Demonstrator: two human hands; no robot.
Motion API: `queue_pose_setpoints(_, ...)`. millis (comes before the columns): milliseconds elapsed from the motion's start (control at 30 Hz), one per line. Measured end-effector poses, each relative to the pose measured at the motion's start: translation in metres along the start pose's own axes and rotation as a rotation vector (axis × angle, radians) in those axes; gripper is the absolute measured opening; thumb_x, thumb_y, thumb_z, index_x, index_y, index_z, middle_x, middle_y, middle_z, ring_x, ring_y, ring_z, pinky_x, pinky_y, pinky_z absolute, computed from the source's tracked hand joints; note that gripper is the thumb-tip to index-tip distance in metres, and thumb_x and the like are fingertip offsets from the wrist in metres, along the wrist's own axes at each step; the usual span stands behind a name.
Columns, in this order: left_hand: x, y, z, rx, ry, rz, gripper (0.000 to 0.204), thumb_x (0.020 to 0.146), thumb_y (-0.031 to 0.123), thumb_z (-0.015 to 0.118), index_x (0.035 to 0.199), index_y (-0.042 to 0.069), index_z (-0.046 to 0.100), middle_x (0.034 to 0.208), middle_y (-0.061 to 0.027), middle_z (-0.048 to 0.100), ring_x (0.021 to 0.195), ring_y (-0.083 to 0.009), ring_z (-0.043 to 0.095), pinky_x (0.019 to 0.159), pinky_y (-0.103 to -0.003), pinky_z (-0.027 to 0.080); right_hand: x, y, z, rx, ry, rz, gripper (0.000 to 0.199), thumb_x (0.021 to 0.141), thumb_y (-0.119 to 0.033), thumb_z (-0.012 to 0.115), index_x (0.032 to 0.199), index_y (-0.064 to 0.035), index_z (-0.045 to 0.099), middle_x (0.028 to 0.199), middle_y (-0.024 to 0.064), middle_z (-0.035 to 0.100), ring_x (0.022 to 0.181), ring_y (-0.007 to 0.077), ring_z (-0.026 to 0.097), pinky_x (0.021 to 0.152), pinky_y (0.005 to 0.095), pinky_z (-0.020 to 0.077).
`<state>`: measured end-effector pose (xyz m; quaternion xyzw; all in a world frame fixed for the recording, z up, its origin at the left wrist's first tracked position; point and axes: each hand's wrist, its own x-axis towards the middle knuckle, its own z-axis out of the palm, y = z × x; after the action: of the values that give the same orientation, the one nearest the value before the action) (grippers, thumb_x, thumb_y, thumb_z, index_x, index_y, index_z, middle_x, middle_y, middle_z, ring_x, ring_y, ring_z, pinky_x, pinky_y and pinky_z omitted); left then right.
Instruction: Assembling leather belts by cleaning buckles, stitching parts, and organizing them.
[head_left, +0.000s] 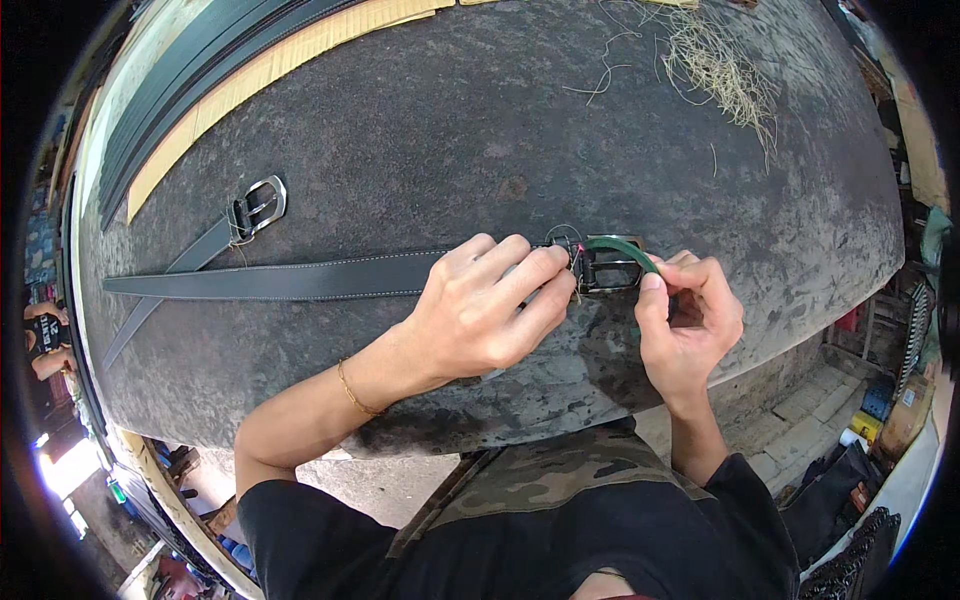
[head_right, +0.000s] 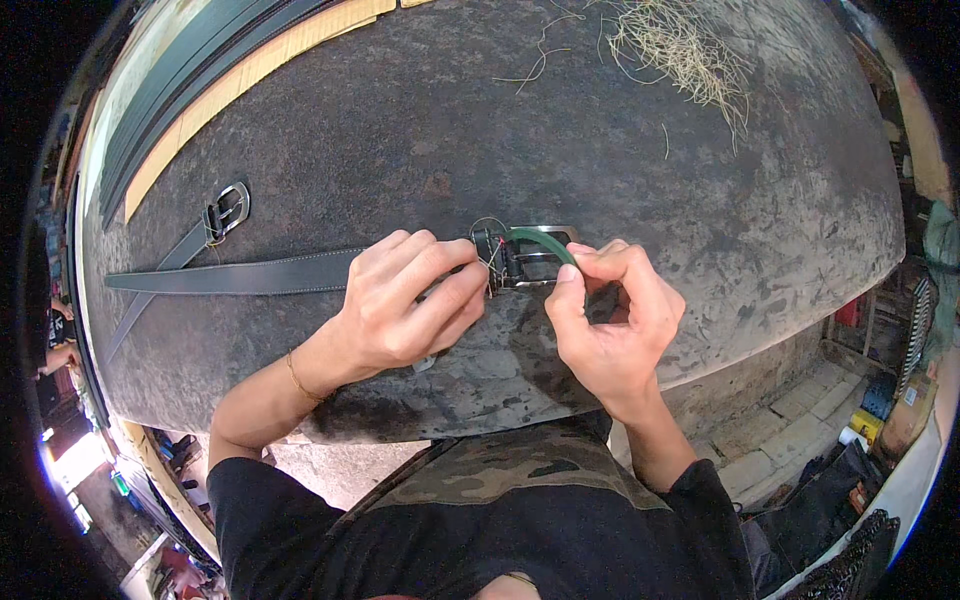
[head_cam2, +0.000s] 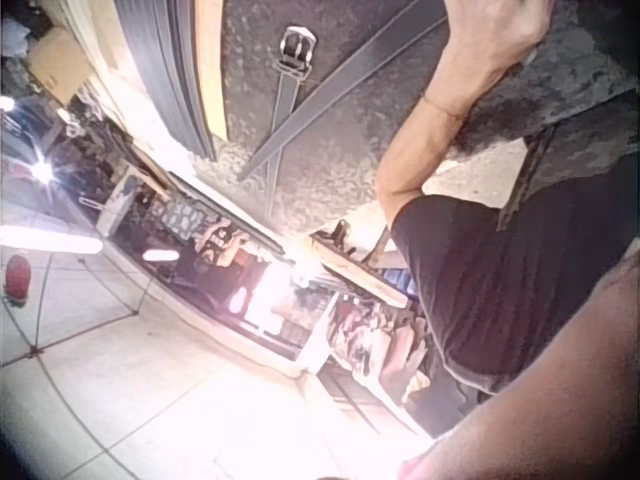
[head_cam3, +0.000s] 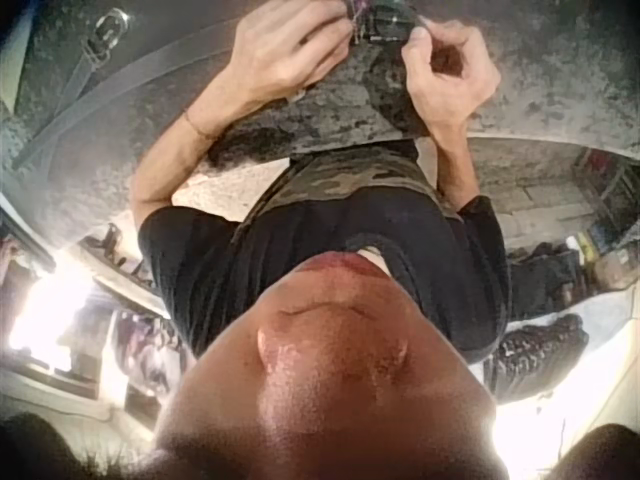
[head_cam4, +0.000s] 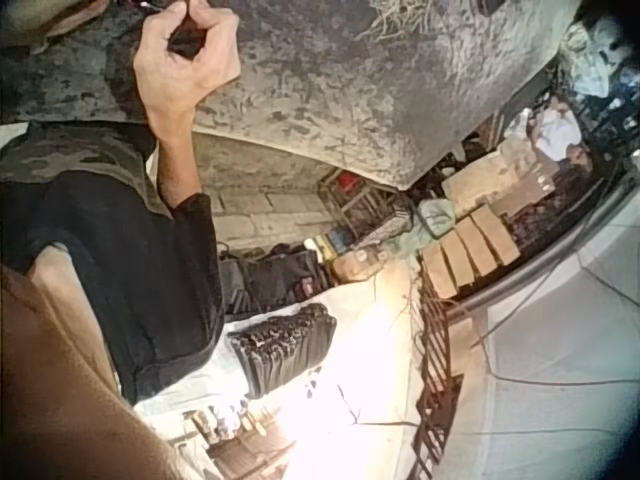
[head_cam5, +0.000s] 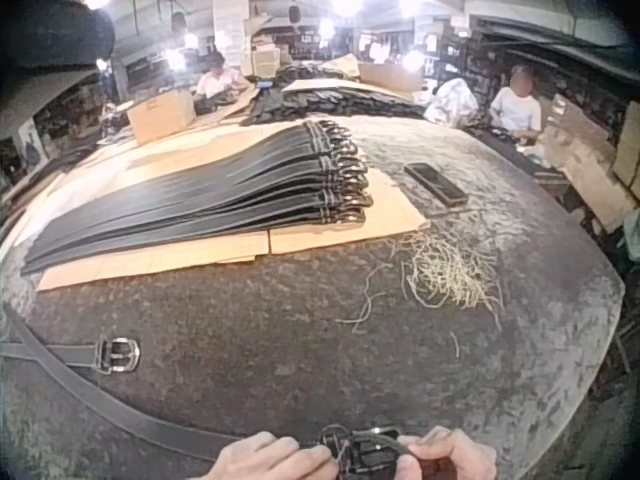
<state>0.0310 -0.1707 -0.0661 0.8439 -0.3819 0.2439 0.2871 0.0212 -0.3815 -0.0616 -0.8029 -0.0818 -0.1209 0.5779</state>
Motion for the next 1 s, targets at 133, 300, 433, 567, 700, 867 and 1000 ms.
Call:
queue_pose_setpoints(133, -0.0008, -0.0001, -0.0002, 0.006, -0.001, 0.004, 0.026, 0.062, 0.002, 0.076, 0.085, -0.001, 0.065, 0.087, -0.0108, 0.061, 0.061, -0.019, 0.056, 0.049, -0.03, 0.042, 0.0007, 0.0001, 0.0007, -0.018, -0.002, -0.019, 0.013, 0.076, 0.008, 0.067, 0.081, 0.0026, 0.057, 0.075, 0.0108, 0.065, 0.064, 0.0112, 0.06, 0.061, 0.024, 0.049)
queue_pose_setpoints(300, -0.0002, 0.0001, -0.0004, 0.008, 0.011, 0.006, 0.026, 0.062, 0.001, 0.076, 0.086, -0.001, 0.065, 0.088, -0.0107, 0.061, 0.061, -0.0189, 0.056, 0.05, -0.03, 0.042, 0.0006, -0.0005, 0.001, -0.034, 0.004, -0.01, 0.012, 0.076, 0.008, 0.067, 0.082, 0.0024, 0.058, 0.073, 0.0096, 0.065, 0.063, 0.0104, 0.059, 0.06, 0.0234, 0.0474)
queue_pose_setpoints(433, 0.0, 0.0009, -0.0001, 0.002, 0.012, -0.007, 0.026, 0.062, 0.001, 0.076, 0.085, -0.001, 0.065, 0.088, -0.0105, 0.062, 0.061, -0.0191, 0.056, 0.05, -0.03, 0.042, 0.0014, -0.0029, 0.0024, 0.057, 0.061, 0.052, 0.011, 0.077, 0.007, 0.068, 0.082, 0.0027, 0.059, 0.071, 0.0074, 0.063, 0.063, 0.0084, 0.058, 0.058, 0.0223, 0.0453)
queue_pose_setpoints(567, 0.0004, 0.0016, -0.0005, 0.007, 0.012, -0.006, 0.025, 0.062, 0.001, 0.076, 0.085, -0.001, 0.065, 0.089, -0.0106, 0.061, 0.062, -0.0193, 0.057, 0.05, -0.03, 0.043, -0.0002, 0.0003, 0.0019, 0.018, 0.044, 0.006, 0.009, 0.078, 0.005, 0.068, 0.082, 0.0028, 0.06, 0.069, 0.0058, 0.061, 0.062, 0.0074, 0.057, 0.056, 0.0216, 0.0438)
queue_pose_setpoints(700, 0.0003, 0.0027, -0.001, 0.014, 0.004, -0.008, 0.025, 0.062, 0.001, 0.076, 0.085, -0.001, 0.065, 0.09, -0.0105, 0.06, 0.064, -0.0197, 0.058, 0.051, -0.03, 0.044, 0.0002, 0.0012, 0.002, -0.032, 0.032, -0.009, 0.008, 0.079, 0.003, 0.068, 0.081, 0.0019, 0.061, 0.068, 0.004, 0.062, 0.06, 0.0067, 0.056, 0.055, 0.0213, 0.0432)
queue_pose_setpoints(867, 0.0001, 0.0034, -0.0006, 0.016, 0.019, 0.0, 0.026, 0.063, 0.001, 0.076, 0.085, 0.0, 0.064, 0.091, -0.0103, 0.06, 0.064, -0.0203, 0.059, 0.052, -0.031, 0.045, -0.0004, -0.0009, 0.0031, 0.012, 0.071, 0.03, 0.008, 0.079, 0.002, 0.068, 0.081, 0.0015, 0.061, 0.066, 0.0034, 0.061, 0.06, 0.006, 0.055, 0.055, 0.022, 0.0433)
queue_pose_setpoints(1000, -0.0026, 0.0016, 0.0004, 0.014, 0.032, -0.003, 0.025, 0.064, 0.001, 0.076, 0.086, 0.0, 0.063, 0.092, -0.0102, 0.06, 0.066, -0.0213, 0.06, 0.053, -0.031, 0.046, 0.0011, 0.0025, 0.0025, -0.074, 0.023, -0.025, 0.007, 0.08, 0.002, 0.068, 0.081, 0.0018, 0.061, 0.068, 0.0032, 0.062, 0.062, 0.0059, 0.056, 0.057, 0.0217, 0.0444)
